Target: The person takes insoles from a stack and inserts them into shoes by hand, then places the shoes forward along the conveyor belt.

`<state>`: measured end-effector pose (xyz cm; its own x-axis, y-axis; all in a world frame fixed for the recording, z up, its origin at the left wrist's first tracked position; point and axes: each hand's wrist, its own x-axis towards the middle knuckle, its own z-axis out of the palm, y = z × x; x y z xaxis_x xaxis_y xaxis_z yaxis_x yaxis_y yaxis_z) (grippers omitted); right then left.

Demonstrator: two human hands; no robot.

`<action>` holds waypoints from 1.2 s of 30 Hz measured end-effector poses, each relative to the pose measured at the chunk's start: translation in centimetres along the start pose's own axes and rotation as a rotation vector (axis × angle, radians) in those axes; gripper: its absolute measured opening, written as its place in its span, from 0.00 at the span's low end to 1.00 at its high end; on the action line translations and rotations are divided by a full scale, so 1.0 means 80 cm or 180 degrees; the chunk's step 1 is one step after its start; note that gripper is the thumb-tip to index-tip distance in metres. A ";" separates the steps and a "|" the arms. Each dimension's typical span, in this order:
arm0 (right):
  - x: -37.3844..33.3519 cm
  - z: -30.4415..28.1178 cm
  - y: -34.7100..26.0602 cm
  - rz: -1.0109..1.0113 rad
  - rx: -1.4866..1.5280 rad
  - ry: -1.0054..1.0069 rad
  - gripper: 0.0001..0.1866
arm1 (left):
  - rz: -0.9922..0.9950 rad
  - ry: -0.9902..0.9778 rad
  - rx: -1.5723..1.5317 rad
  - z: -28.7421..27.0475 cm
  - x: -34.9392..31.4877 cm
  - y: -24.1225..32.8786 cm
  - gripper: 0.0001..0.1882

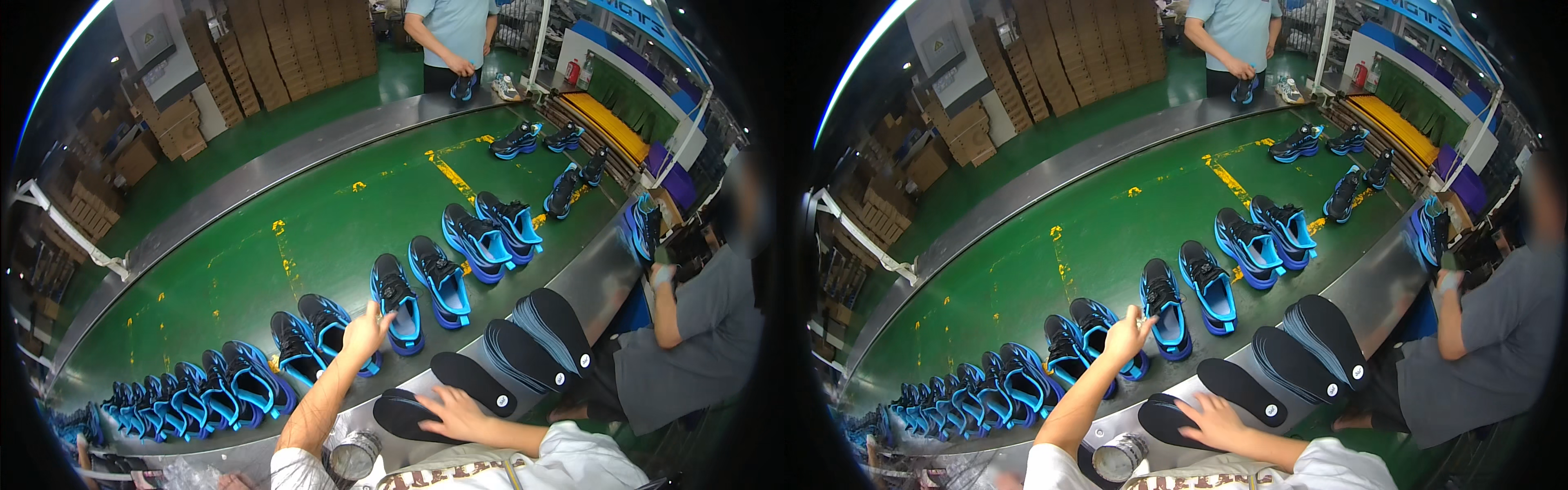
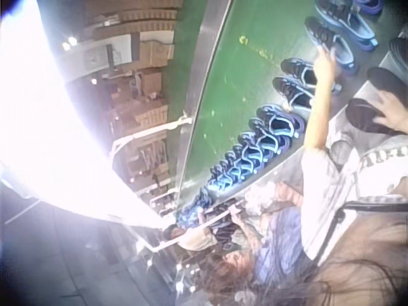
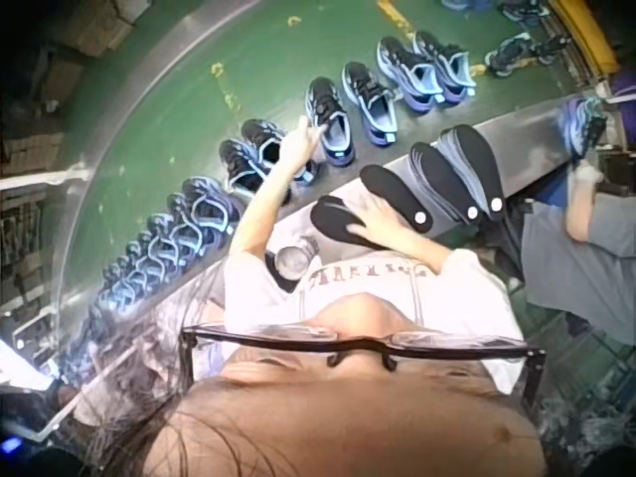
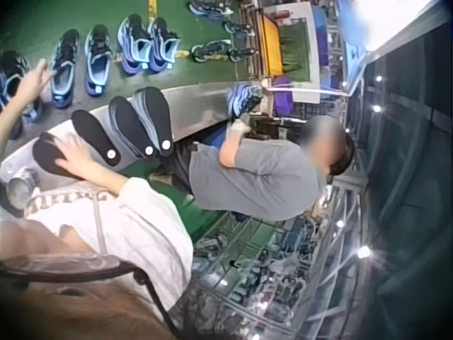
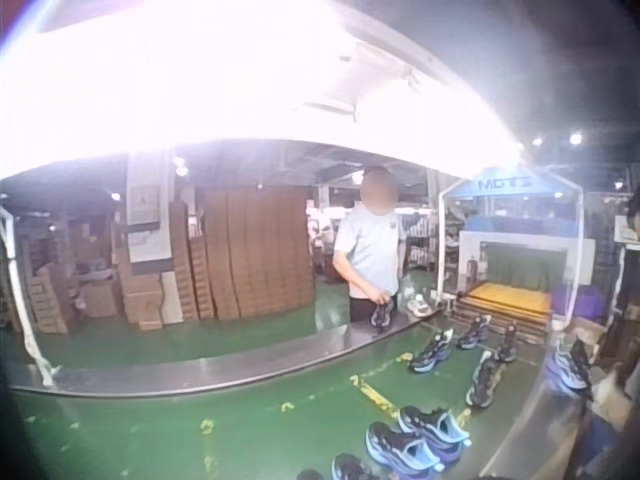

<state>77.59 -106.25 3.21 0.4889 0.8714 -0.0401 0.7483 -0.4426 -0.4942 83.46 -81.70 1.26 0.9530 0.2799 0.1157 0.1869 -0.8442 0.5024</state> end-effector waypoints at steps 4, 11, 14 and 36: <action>-0.057 0.053 0.015 0.0421 -0.0117 -0.1459 0.42 | 0.0436 -0.0092 0.0833 0.025 0.024 -0.011 0.31; -0.060 0.054 0.037 -0.0315 0.0424 -0.1137 0.38 | 0.0476 0.0370 0.1087 0.023 0.064 -0.009 0.28; -0.043 -0.005 0.030 -0.0743 0.0533 -0.0300 0.31 | 0.0347 0.0325 0.1215 0.017 0.058 -0.003 0.25; 0.193 -0.038 0.092 -0.0295 -0.0828 -0.0019 0.05 | -0.1789 -0.0928 -0.2695 0.030 0.059 -0.047 0.28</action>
<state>92.00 -96.70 1.58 0.4110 0.9116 -0.0106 0.8801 -0.3997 -0.2564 87.85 -78.31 -2.09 0.8225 0.3159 -0.4730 0.4989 -0.0015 0.8666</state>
